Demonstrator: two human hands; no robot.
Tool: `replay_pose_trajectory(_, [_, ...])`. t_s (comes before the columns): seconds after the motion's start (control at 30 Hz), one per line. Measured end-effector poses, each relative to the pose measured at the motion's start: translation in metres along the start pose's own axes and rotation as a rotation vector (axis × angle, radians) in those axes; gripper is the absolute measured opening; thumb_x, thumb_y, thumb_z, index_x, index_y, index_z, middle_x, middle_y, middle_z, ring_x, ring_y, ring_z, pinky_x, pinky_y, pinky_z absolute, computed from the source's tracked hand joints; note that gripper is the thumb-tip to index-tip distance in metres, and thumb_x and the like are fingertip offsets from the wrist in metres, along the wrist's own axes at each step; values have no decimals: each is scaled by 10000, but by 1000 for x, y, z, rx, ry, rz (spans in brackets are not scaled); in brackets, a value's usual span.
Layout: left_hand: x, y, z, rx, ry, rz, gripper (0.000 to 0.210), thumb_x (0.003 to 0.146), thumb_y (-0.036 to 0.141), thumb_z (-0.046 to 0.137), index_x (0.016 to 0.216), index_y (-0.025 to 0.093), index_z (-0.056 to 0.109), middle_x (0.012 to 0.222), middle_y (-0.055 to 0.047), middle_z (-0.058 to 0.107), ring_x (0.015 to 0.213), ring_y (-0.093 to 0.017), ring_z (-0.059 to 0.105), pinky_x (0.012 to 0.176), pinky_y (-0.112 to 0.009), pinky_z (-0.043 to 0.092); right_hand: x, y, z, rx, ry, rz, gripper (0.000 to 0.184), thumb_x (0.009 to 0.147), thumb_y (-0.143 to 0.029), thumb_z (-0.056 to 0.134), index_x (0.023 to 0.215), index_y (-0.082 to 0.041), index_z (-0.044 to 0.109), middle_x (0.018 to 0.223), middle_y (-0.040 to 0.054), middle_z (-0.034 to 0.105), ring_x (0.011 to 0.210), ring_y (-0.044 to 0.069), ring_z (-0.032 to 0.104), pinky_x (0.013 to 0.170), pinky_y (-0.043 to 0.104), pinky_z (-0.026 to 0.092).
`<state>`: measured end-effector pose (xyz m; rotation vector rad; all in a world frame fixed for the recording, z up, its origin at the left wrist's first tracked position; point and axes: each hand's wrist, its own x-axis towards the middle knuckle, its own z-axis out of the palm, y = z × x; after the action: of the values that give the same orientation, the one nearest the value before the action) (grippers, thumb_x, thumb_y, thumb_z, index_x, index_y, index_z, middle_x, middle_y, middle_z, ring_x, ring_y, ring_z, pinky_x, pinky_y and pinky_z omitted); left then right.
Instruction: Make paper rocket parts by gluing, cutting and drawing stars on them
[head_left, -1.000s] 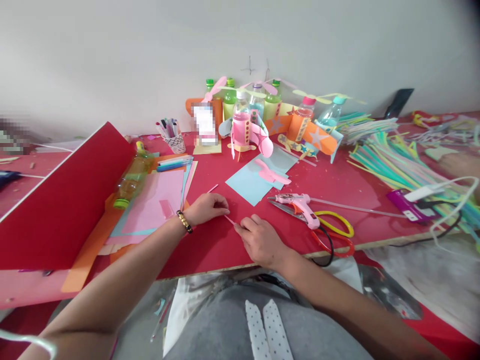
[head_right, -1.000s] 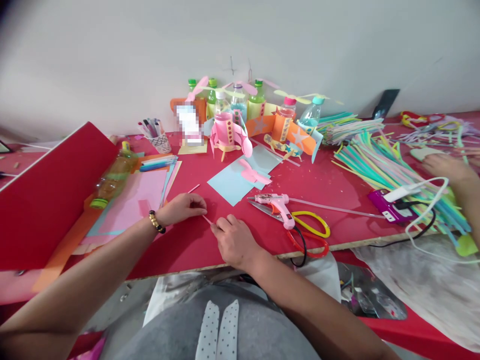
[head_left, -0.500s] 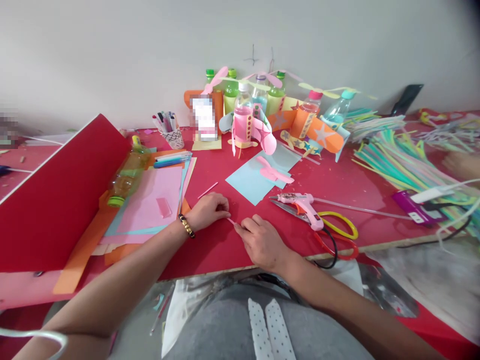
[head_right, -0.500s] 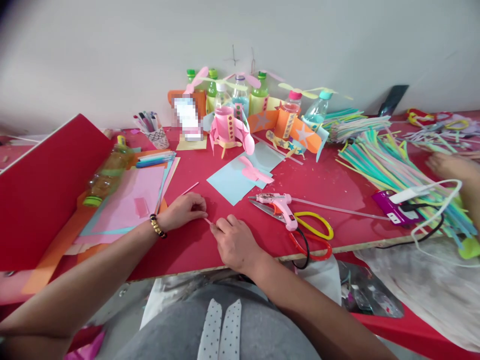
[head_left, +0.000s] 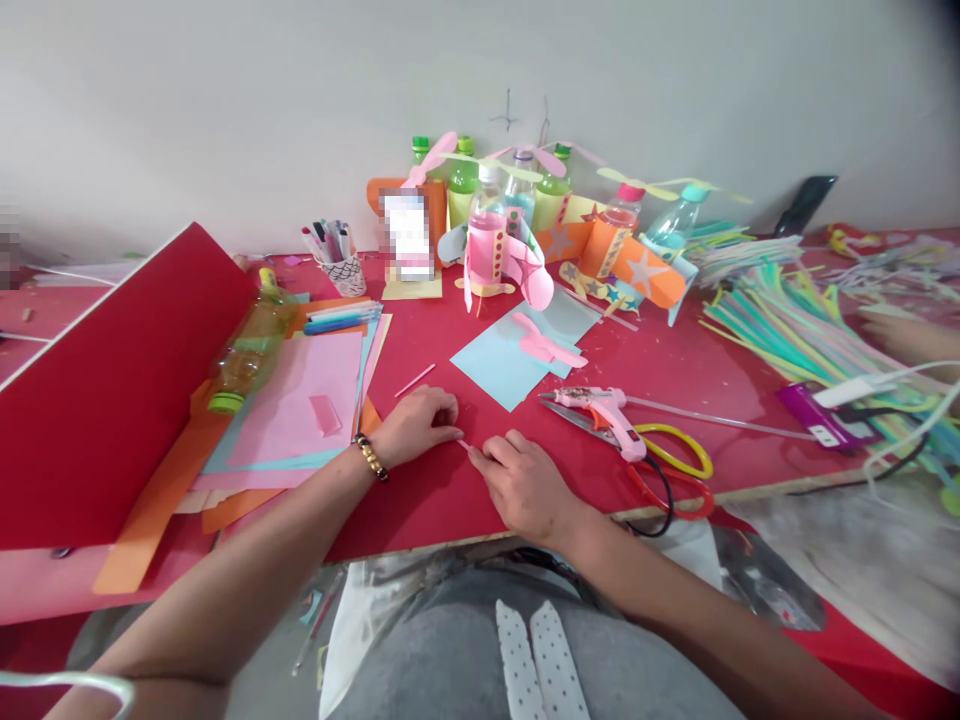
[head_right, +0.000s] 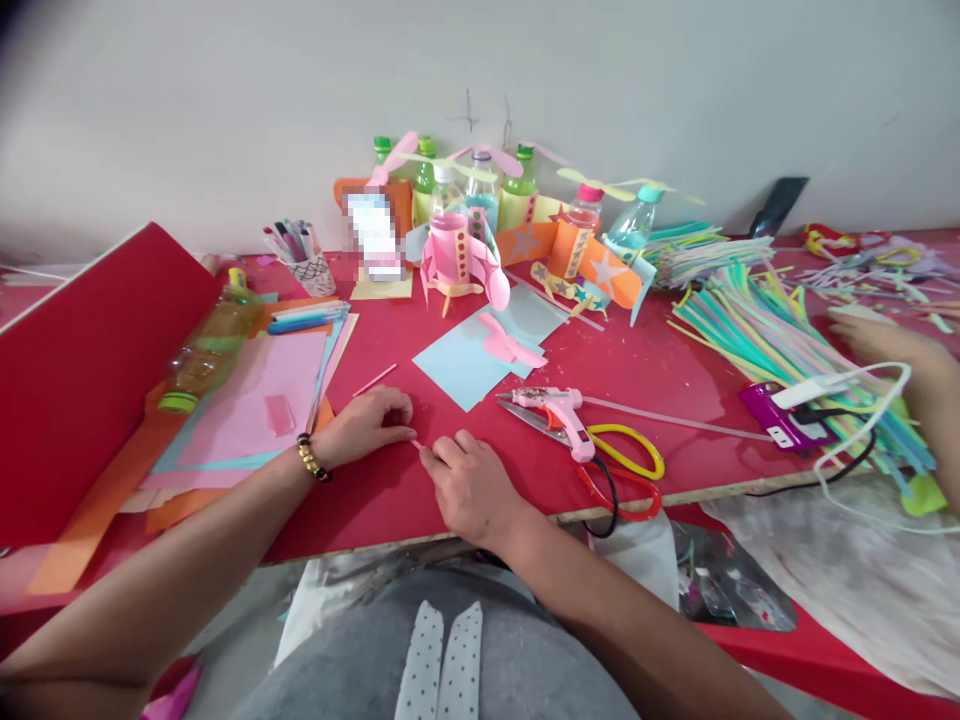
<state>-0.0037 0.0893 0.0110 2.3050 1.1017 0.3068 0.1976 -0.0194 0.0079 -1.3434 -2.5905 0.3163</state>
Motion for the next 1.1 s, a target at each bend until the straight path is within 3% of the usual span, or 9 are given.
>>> replay_pose_trajectory(0.23, [-1,-6,-1,-86,31,4,248,745,211,679,654,176,451,646,41,477,611,-120,421,585,-247,303,1,0,2,-5,26,-11,380,944,-204,428,1296,-144,559,1015,105,573,892,240,421,747,385,383])
replay_pose_trajectory(0.43, [-4,-6,0,-86,58,-2,167,762,207,672,687,170,527,683,27,531,660,-130,464,622,-248,331,0,3,4,96,86,-10,381,942,-189,440,1299,-166,570,1005,93,584,884,231,445,790,379,417])
replay_pose_trajectory(0.67, [-6,-4,2,-63,58,13,140,780,168,670,707,166,550,703,14,555,690,-140,476,649,-250,348,-9,14,10,387,340,1,330,936,-133,448,1211,-170,627,1003,90,594,920,199,512,846,354,454])
replay_pose_trajectory(0.9, [-6,-4,2,-45,80,14,157,771,164,690,698,166,551,699,16,559,692,-138,481,646,-247,345,-10,7,6,153,210,-18,254,916,-161,483,1039,-152,705,884,83,579,835,204,463,762,360,438])
replay_pose_trajectory(1.1, [-6,-6,2,-46,85,28,166,764,168,697,685,164,552,685,18,559,667,-131,479,629,-243,340,-10,5,4,84,165,-21,258,930,-196,475,1041,-151,704,864,83,577,842,210,459,760,362,433])
